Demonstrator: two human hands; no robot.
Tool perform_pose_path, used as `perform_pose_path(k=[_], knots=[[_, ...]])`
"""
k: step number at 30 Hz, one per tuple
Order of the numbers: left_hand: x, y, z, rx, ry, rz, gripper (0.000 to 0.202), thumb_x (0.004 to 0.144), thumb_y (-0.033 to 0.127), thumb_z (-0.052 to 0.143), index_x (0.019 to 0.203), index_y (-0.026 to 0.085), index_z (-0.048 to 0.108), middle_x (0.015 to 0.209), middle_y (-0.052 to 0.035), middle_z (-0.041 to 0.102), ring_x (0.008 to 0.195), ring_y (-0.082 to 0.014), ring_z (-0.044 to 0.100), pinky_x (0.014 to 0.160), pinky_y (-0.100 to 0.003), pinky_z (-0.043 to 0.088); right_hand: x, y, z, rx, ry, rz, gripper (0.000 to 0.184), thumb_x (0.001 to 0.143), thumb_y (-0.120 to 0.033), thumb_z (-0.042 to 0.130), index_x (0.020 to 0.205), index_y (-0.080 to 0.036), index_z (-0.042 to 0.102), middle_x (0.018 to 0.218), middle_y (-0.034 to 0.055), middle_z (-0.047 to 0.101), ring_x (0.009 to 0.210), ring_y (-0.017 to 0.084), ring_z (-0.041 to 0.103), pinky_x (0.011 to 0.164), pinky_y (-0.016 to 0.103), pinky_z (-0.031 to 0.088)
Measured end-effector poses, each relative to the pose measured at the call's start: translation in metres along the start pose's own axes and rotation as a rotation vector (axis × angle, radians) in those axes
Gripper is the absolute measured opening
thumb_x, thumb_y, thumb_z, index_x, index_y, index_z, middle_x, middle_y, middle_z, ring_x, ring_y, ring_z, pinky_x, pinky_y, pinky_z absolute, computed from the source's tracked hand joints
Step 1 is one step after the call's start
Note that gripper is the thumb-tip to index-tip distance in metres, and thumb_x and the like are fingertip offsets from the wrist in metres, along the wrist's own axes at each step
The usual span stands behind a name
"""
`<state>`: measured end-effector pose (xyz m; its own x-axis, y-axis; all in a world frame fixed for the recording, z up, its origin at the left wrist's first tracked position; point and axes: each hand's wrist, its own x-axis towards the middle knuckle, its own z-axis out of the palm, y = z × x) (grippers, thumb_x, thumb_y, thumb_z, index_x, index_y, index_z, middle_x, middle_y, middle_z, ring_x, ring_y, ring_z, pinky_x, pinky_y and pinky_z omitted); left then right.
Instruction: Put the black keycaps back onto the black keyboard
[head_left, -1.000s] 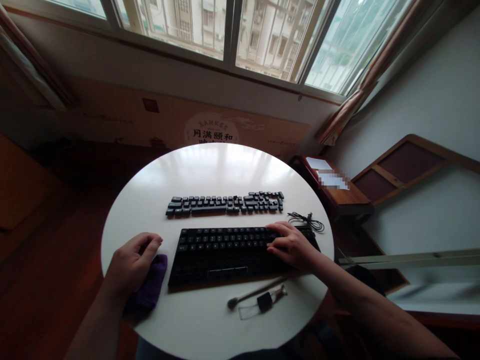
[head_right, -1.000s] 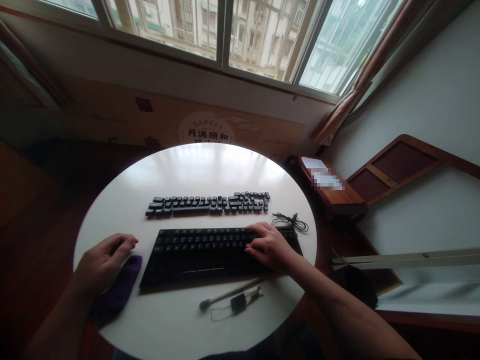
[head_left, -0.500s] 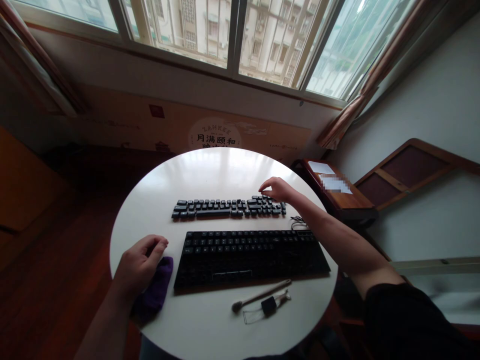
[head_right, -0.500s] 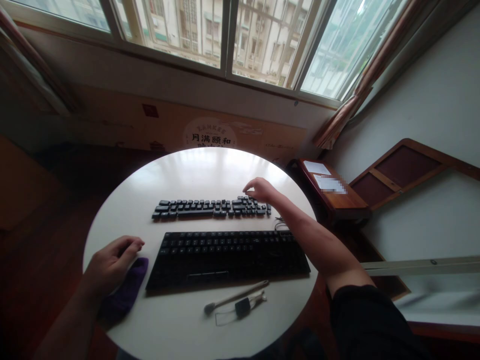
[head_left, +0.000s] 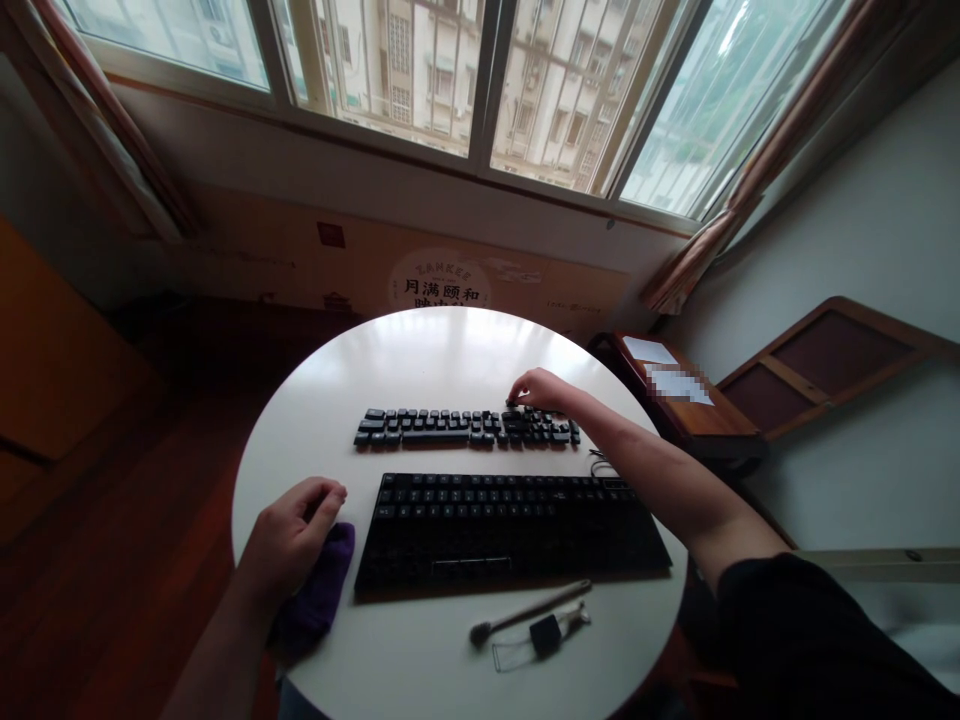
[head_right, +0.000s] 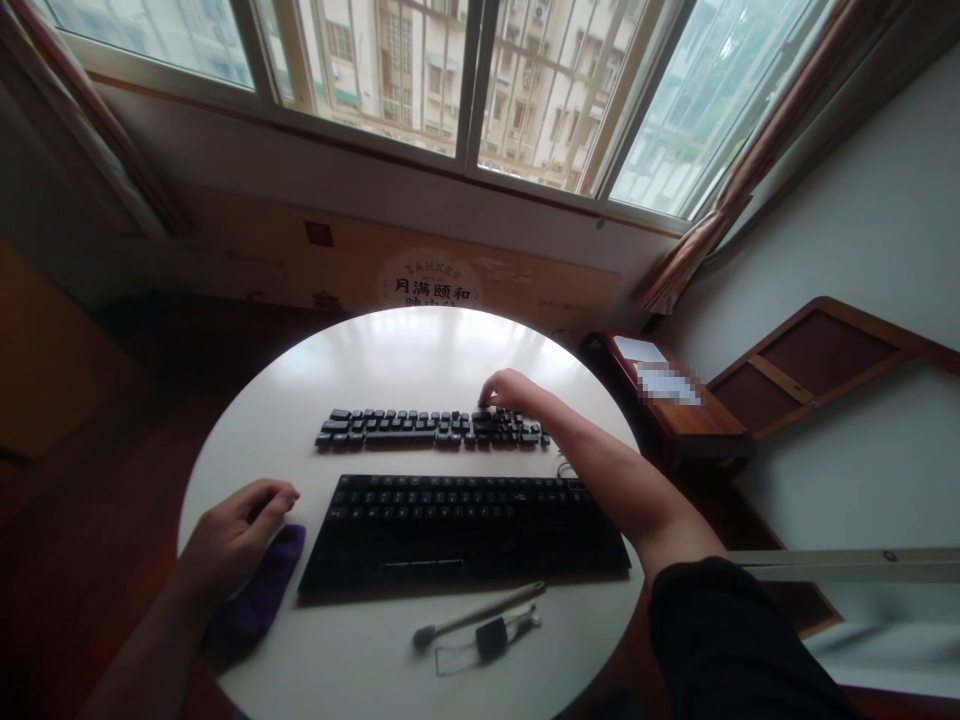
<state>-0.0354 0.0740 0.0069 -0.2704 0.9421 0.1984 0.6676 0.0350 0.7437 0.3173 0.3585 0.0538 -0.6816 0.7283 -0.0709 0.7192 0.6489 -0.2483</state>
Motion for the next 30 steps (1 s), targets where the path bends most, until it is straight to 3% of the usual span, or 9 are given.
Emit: perform_pose_path(k=[8, 13, 16, 20, 23, 25, 30], knots=[[0.001, -0.003, 0.000, 0.001, -0.008, -0.006, 0.037, 0.086, 0.055, 0.052, 0.082, 0.022, 0.068, 0.088, -0.0033, 0.075, 0.086, -0.0220, 0.069, 0.075, -0.024, 0.052, 0.015, -0.015, 0.004, -0.111, 0.104, -0.042, 0.022, 0.080, -0.012, 0.068, 0.095, -0.023, 0.081, 0.094, 0.0030, 0.076, 0.091, 0.019, 0.068, 0.084, 0.027, 0.048], [0.000, 0.005, -0.002, 0.005, -0.007, -0.022, 0.035, 0.084, 0.053, 0.054, 0.079, 0.022, 0.069, 0.087, -0.0040, 0.076, 0.085, -0.0226, 0.070, 0.075, -0.025, 0.053, -0.002, -0.026, -0.010, -0.118, 0.184, -0.051, 0.021, 0.084, -0.010, 0.066, 0.095, -0.021, 0.079, 0.095, 0.0029, 0.077, 0.090, 0.017, 0.068, 0.085, 0.028, 0.049], [0.000, 0.007, -0.002, 0.009, -0.002, -0.037, 0.036, 0.082, 0.053, 0.054, 0.080, 0.021, 0.069, 0.088, -0.0049, 0.076, 0.086, -0.0232, 0.070, 0.075, -0.026, 0.053, -0.040, -0.036, -0.026, -0.087, 0.283, -0.035, 0.023, 0.089, -0.011, 0.061, 0.104, -0.019, 0.077, 0.100, 0.0051, 0.076, 0.091, 0.016, 0.069, 0.087, 0.027, 0.050], [0.002, 0.007, -0.002, 0.020, -0.020, -0.069, 0.036, 0.081, 0.053, 0.055, 0.082, 0.020, 0.070, 0.089, -0.0053, 0.076, 0.086, -0.0240, 0.070, 0.076, -0.027, 0.054, -0.125, -0.054, -0.035, 0.138, 0.331, -0.157, 0.017, 0.088, -0.020, 0.067, 0.101, -0.020, 0.077, 0.092, 0.0030, 0.076, 0.077, 0.014, 0.070, 0.077, 0.023, 0.054], [0.003, 0.006, -0.002, 0.036, -0.033, -0.098, 0.037, 0.081, 0.054, 0.055, 0.085, 0.020, 0.070, 0.092, -0.0052, 0.076, 0.089, -0.0245, 0.070, 0.078, -0.027, 0.054, -0.183, -0.065, -0.019, 0.201, 0.235, -0.165, 0.016, 0.088, -0.018, 0.066, 0.098, -0.022, 0.077, 0.093, 0.0022, 0.077, 0.079, 0.014, 0.071, 0.078, 0.023, 0.054], [0.004, 0.006, -0.001, 0.040, -0.030, -0.119, 0.038, 0.080, 0.054, 0.055, 0.085, 0.020, 0.070, 0.093, -0.0051, 0.076, 0.091, -0.0246, 0.070, 0.080, -0.028, 0.053, -0.207, -0.068, -0.002, 0.191, 0.211, -0.127, 0.018, 0.086, -0.014, 0.066, 0.096, -0.022, 0.077, 0.094, 0.0019, 0.077, 0.083, 0.015, 0.072, 0.081, 0.024, 0.054], [0.004, 0.009, -0.002, 0.065, -0.015, -0.153, 0.037, 0.077, 0.054, 0.055, 0.085, 0.020, 0.070, 0.091, -0.0049, 0.076, 0.090, -0.0251, 0.070, 0.079, -0.028, 0.054, -0.220, -0.068, 0.033, 0.168, 0.255, -0.067, 0.021, 0.084, -0.010, 0.066, 0.097, -0.022, 0.077, 0.098, 0.0032, 0.077, 0.087, 0.017, 0.072, 0.084, 0.026, 0.055]])
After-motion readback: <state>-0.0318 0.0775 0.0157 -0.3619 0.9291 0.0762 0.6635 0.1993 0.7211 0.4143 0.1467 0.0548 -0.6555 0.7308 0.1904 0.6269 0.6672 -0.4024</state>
